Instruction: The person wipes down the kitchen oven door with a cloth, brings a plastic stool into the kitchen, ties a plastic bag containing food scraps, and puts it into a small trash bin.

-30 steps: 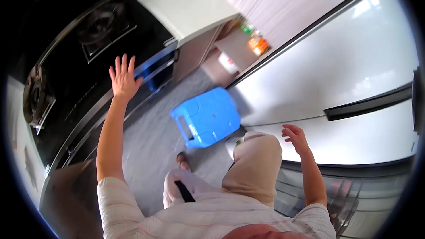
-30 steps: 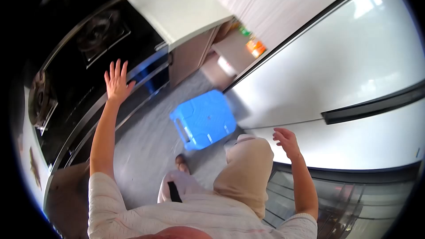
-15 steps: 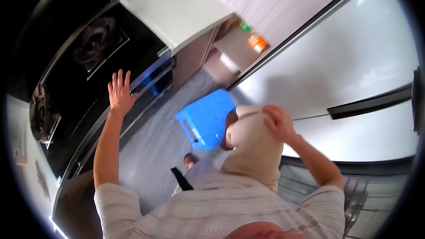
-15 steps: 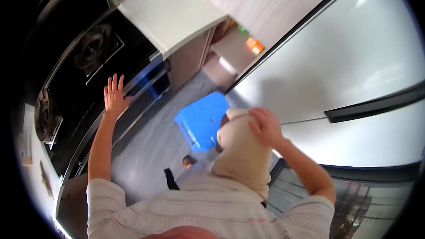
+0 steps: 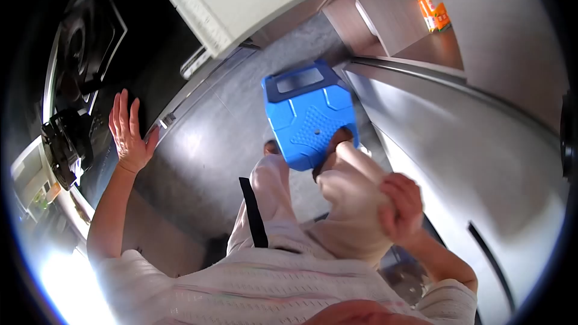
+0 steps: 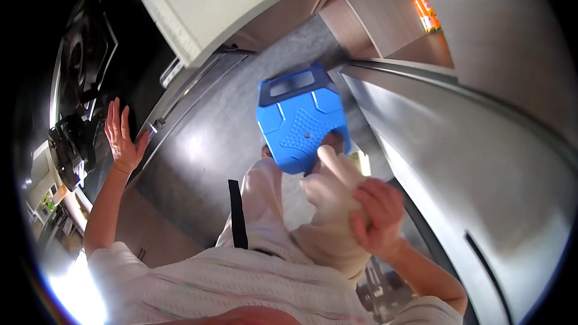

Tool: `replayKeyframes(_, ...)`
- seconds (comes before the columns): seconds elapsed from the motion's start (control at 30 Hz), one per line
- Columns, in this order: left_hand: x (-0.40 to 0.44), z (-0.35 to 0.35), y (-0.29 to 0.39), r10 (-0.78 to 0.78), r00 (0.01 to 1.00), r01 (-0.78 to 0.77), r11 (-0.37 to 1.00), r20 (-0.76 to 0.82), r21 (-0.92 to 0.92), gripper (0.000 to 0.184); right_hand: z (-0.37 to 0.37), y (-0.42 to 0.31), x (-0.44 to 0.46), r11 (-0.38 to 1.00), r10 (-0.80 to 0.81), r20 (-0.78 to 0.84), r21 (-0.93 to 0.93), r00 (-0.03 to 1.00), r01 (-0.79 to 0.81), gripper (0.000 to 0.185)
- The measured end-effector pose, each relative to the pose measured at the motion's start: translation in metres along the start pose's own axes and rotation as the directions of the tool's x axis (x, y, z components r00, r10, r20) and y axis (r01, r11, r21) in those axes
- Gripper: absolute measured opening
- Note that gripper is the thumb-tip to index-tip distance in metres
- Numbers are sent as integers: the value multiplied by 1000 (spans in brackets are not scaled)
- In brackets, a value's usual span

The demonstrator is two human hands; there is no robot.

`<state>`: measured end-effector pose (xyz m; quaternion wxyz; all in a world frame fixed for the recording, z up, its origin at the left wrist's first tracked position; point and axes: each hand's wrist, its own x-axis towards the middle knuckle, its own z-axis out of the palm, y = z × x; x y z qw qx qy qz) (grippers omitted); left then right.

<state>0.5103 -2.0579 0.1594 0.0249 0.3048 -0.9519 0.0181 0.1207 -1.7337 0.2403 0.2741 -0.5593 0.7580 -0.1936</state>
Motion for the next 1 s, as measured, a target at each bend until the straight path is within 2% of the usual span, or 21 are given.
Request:
replayKeyframes(0.1, 11, 3, -3, 1, 999, -1, 1000, 35, 0, 75, -21, 19, 6, 997, 37, 190, 58, 981, -49, 28)
replayKeyframes(0.23, 6, -2, -2, -51, 994, 50, 999, 93, 16, 75, -29, 28, -1, 977, 93, 285, 161, 954, -143, 24)
replayKeyframes(0.3, 8, -4, -2, -59, 992, 58, 998, 109, 9, 75, -34, 22, -3, 964, 152, 319, 163, 936, -212, 22)
replayKeyframes(0.47, 10, -9, -1, -76, 982, 73, 997, 176, 24, 81, -39, 11, -19, 959, 199, 454, 92, 869, -268, 19)
replayKeyframes(0.57, 12, -15, 1, -113, 960, 105, 993, 255, 45, 79, -43, 8, -19, 958, 213, 503, 62, 837, -281, 18)
replayKeyframes(0.67, 20, -33, 7, -183, 873, 144, 982, 453, 120, 76, -52, 0, -15, 953, 264, 525, -15, 809, -301, 18)
replayKeyframes(0.77, 53, -84, 25, -226, 678, 211, 971, 699, 109, 73, -61, -6, -21, 947, 320, 523, -156, 790, -280, 20)
replayKeyframes(0.83, 76, -108, 44, -249, 630, 112, 967, 735, 231, 67, -74, -19, -22, 921, 385, 526, -268, 759, -282, 22)
replayKeyframes(0.87, 99, -128, 66, -271, 652, 140, 961, 708, 238, 60, -88, -30, -26, 921, 390, 474, -212, 790, -327, 23)
replayKeyframes(0.9, 88, -105, 78, -295, 803, 351, 936, 517, -11, 51, -106, -38, -32, 918, 395, 425, -152, 815, -366, 24)
replayKeyframes(0.93, 104, -109, 108, -347, 881, 417, 890, 323, -182, 42, -121, -42, -36, 913, 401, 374, -92, 836, -397, 25)
replayKeyframes(0.97, 133, -137, 147, -281, 885, 267, 959, 370, 91, 38, -136, -48, -42, 880, 444, 430, -42, 786, -474, 26)
replayKeyframes(1.0, 126, -158, 141, -311, 878, 288, 950, 363, 119, 38, -149, -50, -43, 836, 482, 477, -1, 735, -548, 28)
